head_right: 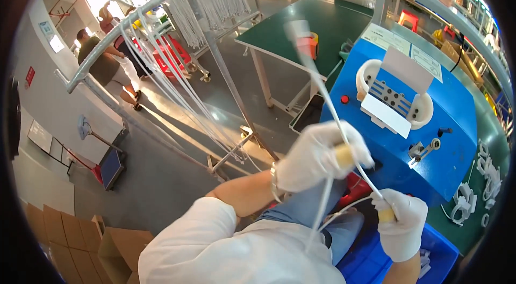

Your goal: Use a specialized machine to wind and coil white cables before placing them into a storage bin.

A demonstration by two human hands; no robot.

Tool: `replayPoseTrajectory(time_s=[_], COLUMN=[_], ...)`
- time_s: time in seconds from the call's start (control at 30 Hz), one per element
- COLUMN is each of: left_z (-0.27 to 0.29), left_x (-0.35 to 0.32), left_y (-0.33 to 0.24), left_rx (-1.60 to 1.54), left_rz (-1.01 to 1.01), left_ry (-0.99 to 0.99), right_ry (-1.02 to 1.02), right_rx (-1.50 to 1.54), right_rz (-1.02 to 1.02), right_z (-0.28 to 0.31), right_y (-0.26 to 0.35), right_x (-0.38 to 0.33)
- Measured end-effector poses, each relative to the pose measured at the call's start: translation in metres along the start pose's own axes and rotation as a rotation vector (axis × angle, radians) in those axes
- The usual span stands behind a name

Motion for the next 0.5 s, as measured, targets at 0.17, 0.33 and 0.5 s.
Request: replayPoseTrajectory(time_s=[0.17, 0.33, 0.5], left_z=[0.07, 0.086, 0.079], left_x=[0.001, 0.023, 0.044], left_y=[-0.009, 0.001, 0.008], left_rx=[0.0, 0.186, 0.163], left_rz=[-0.047, 0.061, 0.084], left_ry=[-0.39, -0.421, -0.263], right_ry=[-0.006, -0.029, -0.11], right_rx=[-0.104, 0.007, -0.018], right_rz=[-0.089, -0.313, -0.326], right_z=[0.011, 0.023, 0.046], right_y=[-0.04, -0.072, -0.078], right_x=[0.001, -0.012, -0.022])
Point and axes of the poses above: each hand's wrist, its own x-axis towards the middle knuckle, its own z-axis out of the back of the hand, y = z × x, the point moved 7 cm from there along x, towards the middle knuckle, and after that the axes turned 4 degrees about -y, right-handed, at the moved point
